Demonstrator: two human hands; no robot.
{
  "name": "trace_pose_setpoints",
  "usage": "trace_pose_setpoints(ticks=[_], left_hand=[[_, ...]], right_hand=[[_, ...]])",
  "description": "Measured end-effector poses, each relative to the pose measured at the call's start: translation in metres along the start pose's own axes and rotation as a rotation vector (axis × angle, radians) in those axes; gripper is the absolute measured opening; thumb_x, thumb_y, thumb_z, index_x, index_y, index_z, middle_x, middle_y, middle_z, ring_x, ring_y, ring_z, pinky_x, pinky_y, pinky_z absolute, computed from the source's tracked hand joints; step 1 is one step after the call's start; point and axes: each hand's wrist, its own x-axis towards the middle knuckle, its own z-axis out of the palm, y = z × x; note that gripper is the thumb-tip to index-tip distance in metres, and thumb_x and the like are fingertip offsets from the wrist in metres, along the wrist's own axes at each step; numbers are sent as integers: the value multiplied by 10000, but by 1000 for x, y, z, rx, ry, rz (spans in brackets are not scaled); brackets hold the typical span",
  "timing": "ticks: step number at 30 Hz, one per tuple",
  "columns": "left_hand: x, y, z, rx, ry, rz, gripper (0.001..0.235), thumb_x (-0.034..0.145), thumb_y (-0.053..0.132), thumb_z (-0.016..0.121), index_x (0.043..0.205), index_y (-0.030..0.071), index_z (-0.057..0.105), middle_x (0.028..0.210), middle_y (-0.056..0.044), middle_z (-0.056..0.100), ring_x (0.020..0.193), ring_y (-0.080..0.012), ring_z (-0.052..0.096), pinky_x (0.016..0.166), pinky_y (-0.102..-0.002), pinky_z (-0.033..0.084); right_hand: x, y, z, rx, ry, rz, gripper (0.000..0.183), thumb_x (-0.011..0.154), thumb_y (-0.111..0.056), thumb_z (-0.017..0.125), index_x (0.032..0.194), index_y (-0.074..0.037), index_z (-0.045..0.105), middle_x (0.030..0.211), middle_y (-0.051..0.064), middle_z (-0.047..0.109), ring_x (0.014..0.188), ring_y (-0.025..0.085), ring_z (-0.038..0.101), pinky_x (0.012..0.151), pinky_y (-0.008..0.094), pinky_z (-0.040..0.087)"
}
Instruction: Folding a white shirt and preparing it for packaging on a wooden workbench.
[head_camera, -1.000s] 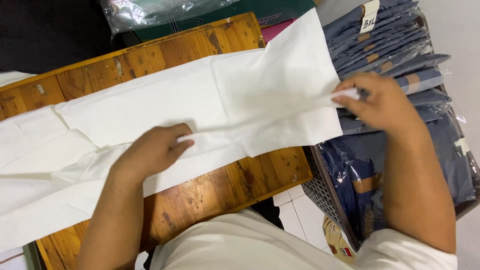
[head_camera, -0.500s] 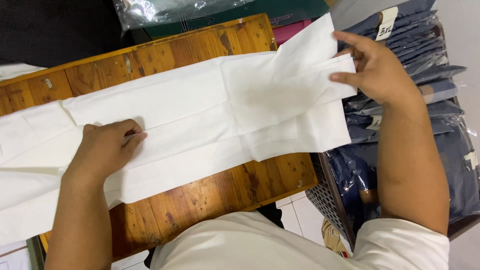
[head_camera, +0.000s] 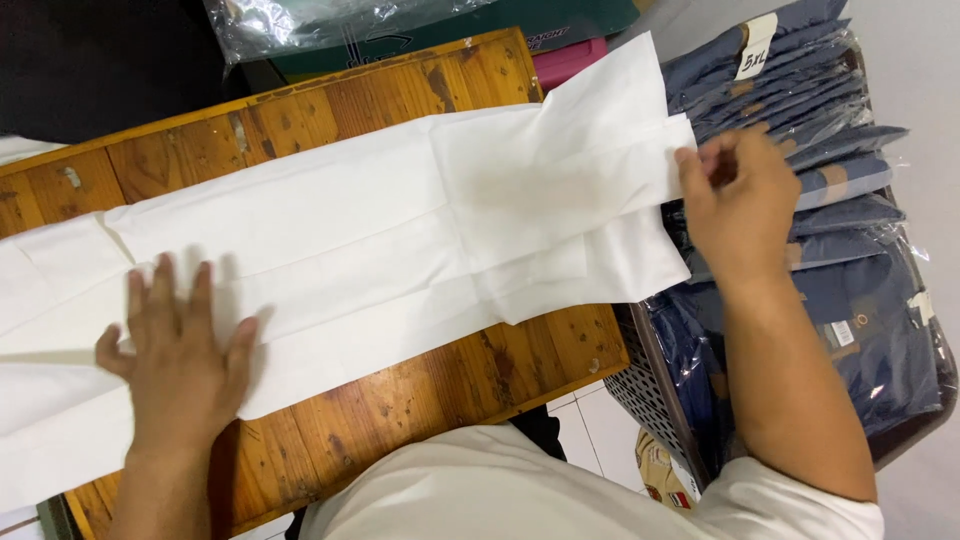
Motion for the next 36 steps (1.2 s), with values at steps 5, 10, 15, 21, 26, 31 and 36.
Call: trace_pose_setpoints(ticks=[5, 10, 15, 21, 26, 31, 36], left_hand=[[-18, -29, -2, -77, -39, -235, 853, 986, 508, 327, 1650, -1, 159, 1712, -199, -18, 1560, -388, -40, 1109, -760, 74], [-34, -76, 31, -69, 57, -212, 1067, 922, 592, 451, 1699, -31, 69, 1702, -176, -155, 1603, -450, -49, 1150, -770, 172], [-21, -59, 7, -26, -109, -402, 1397, 638, 749, 545, 1624, -25, -70, 1702, -175, -133, 1579, -337, -110, 1188, -646, 112], [-18, -91, -6, -14, -190, -455, 1322, 584, 783, 527, 1658, 128, 121, 1732, -106, -32, 1564, -289, -106, 1161, -639, 43], [-26, -111, -16, -29, -197, -494, 1318, 569, 750, 571, 1648, 126, 144, 1730, -99, -32, 1565, -302, -88, 1200, -635, 12], [-24, -116, -32, -66, -298, -631, 1334, 561, 644, 655, 1659, 224, 24, 1718, -1, -140, 1581, -284, -90, 1261, -508, -8], [-19, -104, -51, -47, -414, -754, 1324, 588, 628, 682, 1656, 314, -34, 1709, 116, -197, 1581, -262, -109, 1285, -491, 30]], right_hand=[[-37, -31, 1, -18, -101, 64, 173, 1079, -137, 729, 996, -12, 643, 864, 96, 627, 729, 212, 567, 642, 348, 454], [-63, -23, 0, -178, -295, 242, 420, 1032, -282, 642, 1271, 64, 626, 1132, 206, 696, 822, 333, 671, 724, 480, 535], [-44, -31, -4, -101, -425, 523, 394, 1066, -347, 520, 1303, -46, 613, 1123, 157, 730, 975, 382, 680, 818, 486, 509], [-35, -46, 4, 34, -496, 662, 555, 1011, -423, 463, 1410, -52, 568, 1217, 187, 676, 1099, 364, 633, 880, 448, 460], [-60, -32, 32, 4, -437, 609, 633, 979, -462, 566, 1433, -22, 540, 1302, 181, 641, 1158, 361, 594, 942, 459, 453], [-59, -47, 33, -35, -381, 552, 620, 921, -456, 671, 1361, -27, 586, 1307, 202, 536, 1310, 371, 429, 997, 487, 431], [-44, -93, 19, 122, -458, 608, 781, 799, -365, 713, 1502, -132, 466, 1459, 145, 476, 1351, 290, 474, 1115, 435, 373]])
